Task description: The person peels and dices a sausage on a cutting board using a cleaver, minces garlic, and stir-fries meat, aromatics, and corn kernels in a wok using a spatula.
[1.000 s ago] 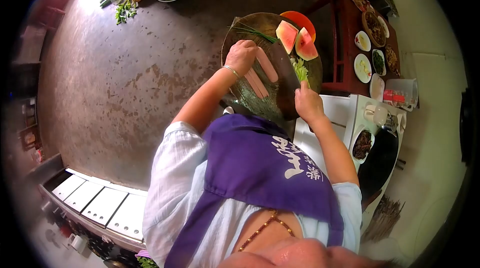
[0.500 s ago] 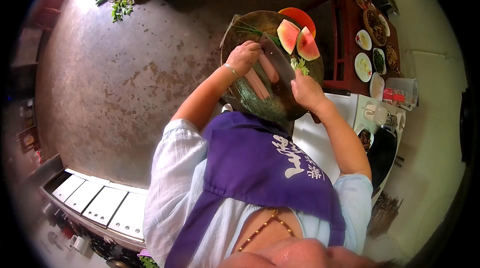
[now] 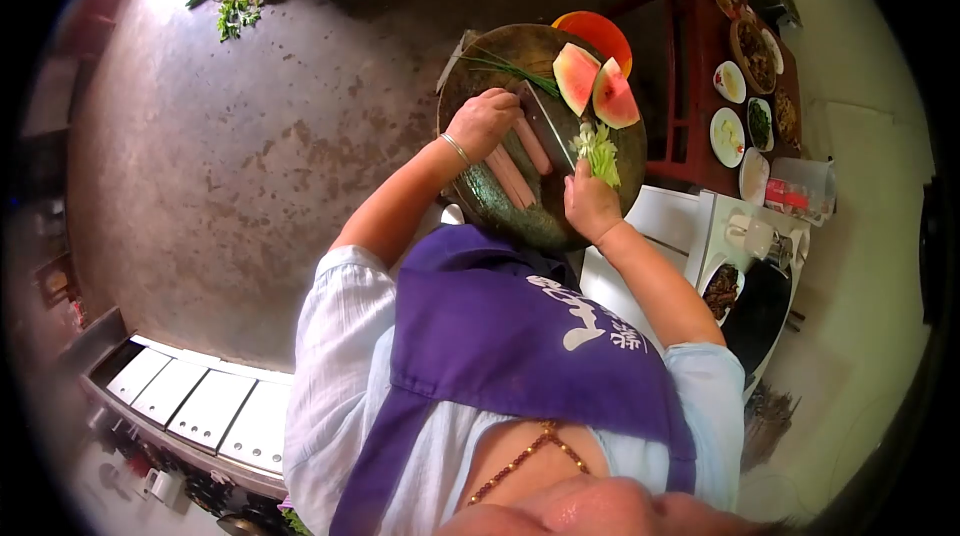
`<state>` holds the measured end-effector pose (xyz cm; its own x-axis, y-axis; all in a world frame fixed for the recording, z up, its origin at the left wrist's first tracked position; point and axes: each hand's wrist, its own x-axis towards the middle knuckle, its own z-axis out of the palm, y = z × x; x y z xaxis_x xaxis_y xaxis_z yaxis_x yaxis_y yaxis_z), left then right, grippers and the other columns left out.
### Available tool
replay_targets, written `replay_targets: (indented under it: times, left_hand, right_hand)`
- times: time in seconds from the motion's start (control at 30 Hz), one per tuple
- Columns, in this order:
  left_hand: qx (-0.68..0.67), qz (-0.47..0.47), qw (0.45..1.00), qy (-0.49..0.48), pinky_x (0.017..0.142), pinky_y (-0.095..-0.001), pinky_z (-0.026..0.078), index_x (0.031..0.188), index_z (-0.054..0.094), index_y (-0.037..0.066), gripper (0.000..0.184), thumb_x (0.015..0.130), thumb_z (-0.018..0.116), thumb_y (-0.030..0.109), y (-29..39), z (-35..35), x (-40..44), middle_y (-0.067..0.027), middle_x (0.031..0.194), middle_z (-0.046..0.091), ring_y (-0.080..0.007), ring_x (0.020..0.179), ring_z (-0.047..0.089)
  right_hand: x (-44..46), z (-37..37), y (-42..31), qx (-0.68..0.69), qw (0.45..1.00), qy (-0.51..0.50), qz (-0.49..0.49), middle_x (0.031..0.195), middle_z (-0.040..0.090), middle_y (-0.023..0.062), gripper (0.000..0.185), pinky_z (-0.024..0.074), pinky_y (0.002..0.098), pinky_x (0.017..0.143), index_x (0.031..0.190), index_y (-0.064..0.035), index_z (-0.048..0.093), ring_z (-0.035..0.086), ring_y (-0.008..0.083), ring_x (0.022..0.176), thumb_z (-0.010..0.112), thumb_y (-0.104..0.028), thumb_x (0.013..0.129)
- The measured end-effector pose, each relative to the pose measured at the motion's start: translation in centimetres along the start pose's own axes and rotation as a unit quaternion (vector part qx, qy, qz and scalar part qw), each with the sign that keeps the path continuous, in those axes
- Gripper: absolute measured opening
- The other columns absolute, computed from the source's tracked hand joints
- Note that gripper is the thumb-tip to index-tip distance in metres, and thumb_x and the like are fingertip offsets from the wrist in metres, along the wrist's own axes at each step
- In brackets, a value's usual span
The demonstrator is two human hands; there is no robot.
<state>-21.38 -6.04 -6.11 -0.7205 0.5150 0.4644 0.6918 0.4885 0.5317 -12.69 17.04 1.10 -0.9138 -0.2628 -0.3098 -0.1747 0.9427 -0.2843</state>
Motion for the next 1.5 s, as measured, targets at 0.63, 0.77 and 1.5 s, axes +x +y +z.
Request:
replay_targets:
  times: [0.63,0.77,1.5]
  left_hand:
    - [0.056,0.012,0.998,-0.001,0.080,-0.0364,0.050,0.088,0.065,0.004,0.019,0.070,0.061,0.007,0.4,0.4,-0.6,-0.0091,0.099,0.060,-0.0267,0.096,0.057]
    - [0.069,0.021,0.997,-0.013,0.080,-0.0362,0.050,0.088,0.065,0.005,0.020,0.068,0.060,0.007,0.3,0.2,-0.6,-0.0096,0.099,0.060,-0.0267,0.096,0.058]
    - [0.063,-0.028,0.992,-0.103,0.088,-0.0373,0.046,0.091,0.065,0.009,0.019,0.076,0.065,0.019,1.4,-0.9,0.8,-0.0090,0.102,0.059,-0.0282,0.102,0.054]
  right_hand:
    - [-0.9,-4.1,-0.7,0.022,0.999,-0.009,-0.042,0.071,0.059,0.0271,0.021,0.0469,0.0529,0.064,0.097,0.0011,0.040,0.059,0.0452,0.069,0.050,-0.016,0.089]
    - [0.2,-4.7,-1.3,-0.002,0.998,-0.047,-0.034,0.074,0.060,0.0278,0.021,0.0473,0.0518,0.065,0.097,0.0025,0.040,0.060,0.0451,0.072,0.050,-0.014,0.088]
    - [-6.0,4.2,2.2,0.089,0.950,0.297,-0.030,0.067,0.061,0.0198,0.023,0.0473,0.0458,0.051,0.097,0.0011,0.050,0.059,0.0384,0.058,0.056,-0.020,0.090]
